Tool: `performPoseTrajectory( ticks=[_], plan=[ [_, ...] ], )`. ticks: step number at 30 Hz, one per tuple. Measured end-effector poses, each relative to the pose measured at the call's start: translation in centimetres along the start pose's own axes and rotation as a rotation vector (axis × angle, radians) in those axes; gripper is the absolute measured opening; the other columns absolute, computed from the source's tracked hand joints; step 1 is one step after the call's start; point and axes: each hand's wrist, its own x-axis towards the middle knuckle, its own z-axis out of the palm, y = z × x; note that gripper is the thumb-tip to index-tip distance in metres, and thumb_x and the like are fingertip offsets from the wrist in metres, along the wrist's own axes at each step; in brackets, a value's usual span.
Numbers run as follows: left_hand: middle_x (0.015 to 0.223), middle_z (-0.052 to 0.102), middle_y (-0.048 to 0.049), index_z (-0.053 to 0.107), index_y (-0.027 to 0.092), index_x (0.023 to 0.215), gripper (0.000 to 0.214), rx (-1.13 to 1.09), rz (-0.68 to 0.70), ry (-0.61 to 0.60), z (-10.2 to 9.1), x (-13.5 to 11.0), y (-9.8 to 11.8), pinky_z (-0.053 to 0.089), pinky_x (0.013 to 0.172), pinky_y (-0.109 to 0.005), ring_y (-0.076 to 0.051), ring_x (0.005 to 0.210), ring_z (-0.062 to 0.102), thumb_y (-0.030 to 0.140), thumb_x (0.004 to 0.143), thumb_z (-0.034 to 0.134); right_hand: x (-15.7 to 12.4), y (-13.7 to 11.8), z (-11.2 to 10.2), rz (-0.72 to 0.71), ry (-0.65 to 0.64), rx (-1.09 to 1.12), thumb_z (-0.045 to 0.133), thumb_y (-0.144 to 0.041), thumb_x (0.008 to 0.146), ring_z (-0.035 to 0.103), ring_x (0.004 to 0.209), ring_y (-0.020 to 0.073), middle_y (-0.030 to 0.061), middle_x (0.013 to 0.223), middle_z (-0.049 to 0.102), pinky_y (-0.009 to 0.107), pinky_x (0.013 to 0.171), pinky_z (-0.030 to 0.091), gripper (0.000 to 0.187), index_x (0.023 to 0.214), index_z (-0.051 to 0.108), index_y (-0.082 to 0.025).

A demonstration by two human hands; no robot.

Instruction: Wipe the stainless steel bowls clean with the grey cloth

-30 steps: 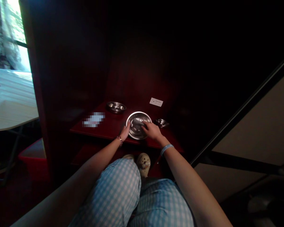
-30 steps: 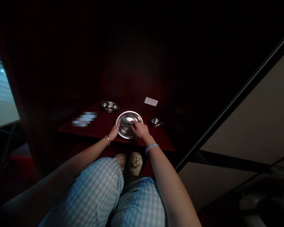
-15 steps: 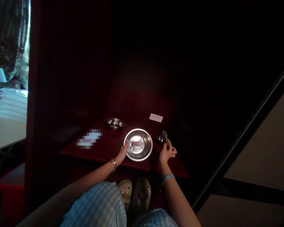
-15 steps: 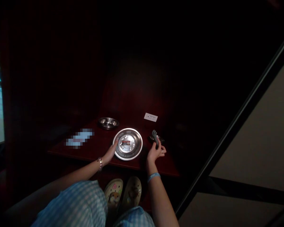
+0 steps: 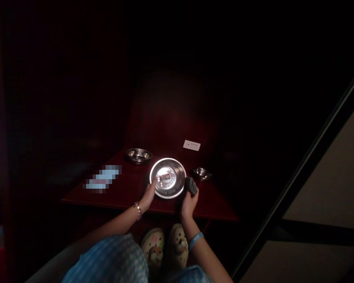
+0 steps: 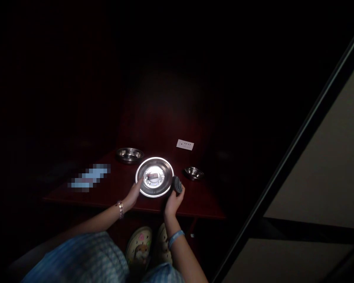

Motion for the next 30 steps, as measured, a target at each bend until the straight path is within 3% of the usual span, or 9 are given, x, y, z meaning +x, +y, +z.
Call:
performPoseTrajectory(
  ticks=[2,5,10,14,22,24,27,30],
  plan=[
    [0.116,0.072,-0.0118,0.068,0.014,0.11,0.033,0.017,0.012,0.097,0.1,-0.3,0.1,0.038,0.112,-0.036,-0.025,0.123,0.06,0.037,0.087,0.062,-1.3,-0.6,0.4,-0.033,-0.082,-0.034,0.054,-0.038,0.082,0.059,0.109,0.0218,0.0101,0.117,0.065,0.041,0.104,0.042,0.042,0.118,0.058,-0.017],
    [0.118,0.072,-0.0124,0.067,0.012,0.112,0.033,0.052,0.062,0.113,0.0,-0.4,0.3,0.041,0.109,-0.036,-0.026,0.122,0.061,0.033,0.09,0.056,-3.0,-1.2,1.0,-0.12,-0.204,-0.112,0.05,-0.039,0.085,0.048,0.129,0.0227,0.0122,0.136,0.053,0.04,0.113,0.033,0.043,0.122,0.06,-0.019],
    [0.126,0.068,-0.0123,0.062,0.012,0.122,0.038,0.082,0.078,0.062,-0.2,-0.4,0.5,0.041,0.109,-0.035,-0.025,0.124,0.059,0.032,0.09,0.055,-3.6,-1.7,1.0,-0.01,-0.343,-0.244,0.051,-0.046,0.085,0.038,0.139,0.0251,0.0116,0.152,0.035,0.039,0.115,0.031,0.051,0.129,0.062,-0.022],
    [0.126,0.068,-0.0112,0.06,0.014,0.127,0.045,0.104,0.051,0.053,-0.4,-0.4,0.4,0.038,0.111,-0.034,-0.023,0.127,0.058,0.039,0.089,0.059,-2.6,-2.2,0.8,0.049,-0.345,-0.281,0.041,-0.05,0.091,0.048,0.13,0.0252,0.015,0.14,0.049,0.038,0.113,0.032,0.053,0.12,0.069,-0.016],
    [0.136,0.062,-0.0103,0.057,0.015,0.133,0.047,0.073,0.047,0.047,-0.4,-0.4,0.5,0.037,0.112,-0.034,-0.021,0.131,0.054,0.038,0.092,0.054,-2.6,-2.8,0.4,-0.142,-0.355,-0.322,0.052,-0.039,0.084,0.06,0.109,0.0225,0.0105,0.114,0.066,0.038,0.102,0.042,0.036,0.11,0.064,-0.018],
    [0.136,0.062,-0.0108,0.057,0.015,0.133,0.047,0.068,0.041,0.057,-0.4,-0.4,0.6,0.037,0.113,-0.035,-0.022,0.131,0.054,0.037,0.092,0.054,-2.7,-2.7,0.5,-0.11,-0.313,-0.278,0.056,-0.039,0.082,0.062,0.105,0.0217,0.0104,0.116,0.067,0.036,0.097,0.045,0.042,0.119,0.056,-0.019],
    [0.134,0.063,-0.0105,0.058,0.015,0.133,0.047,0.072,0.046,0.065,-0.4,-0.5,0.7,0.037,0.113,-0.035,-0.023,0.131,0.054,0.037,0.091,0.056,-2.6,-2.0,0.7,0.015,-0.231,-0.185,0.061,-0.039,0.078,0.067,0.096,0.0201,0.0124,0.116,0.068,0.034,0.089,0.049,0.066,0.135,0.037,-0.018],
    [0.133,0.064,-0.0098,0.059,0.016,0.131,0.047,0.1,0.061,0.057,-0.4,-0.7,0.8,0.037,0.113,-0.034,-0.023,0.131,0.054,0.039,0.09,0.058,-2.0,-0.8,0.8,0.153,-0.202,-0.153,0.066,-0.043,0.071,0.068,0.095,0.0217,0.0131,0.11,0.071,0.034,0.089,0.05,0.067,0.128,0.046,-0.015]
  ],
)
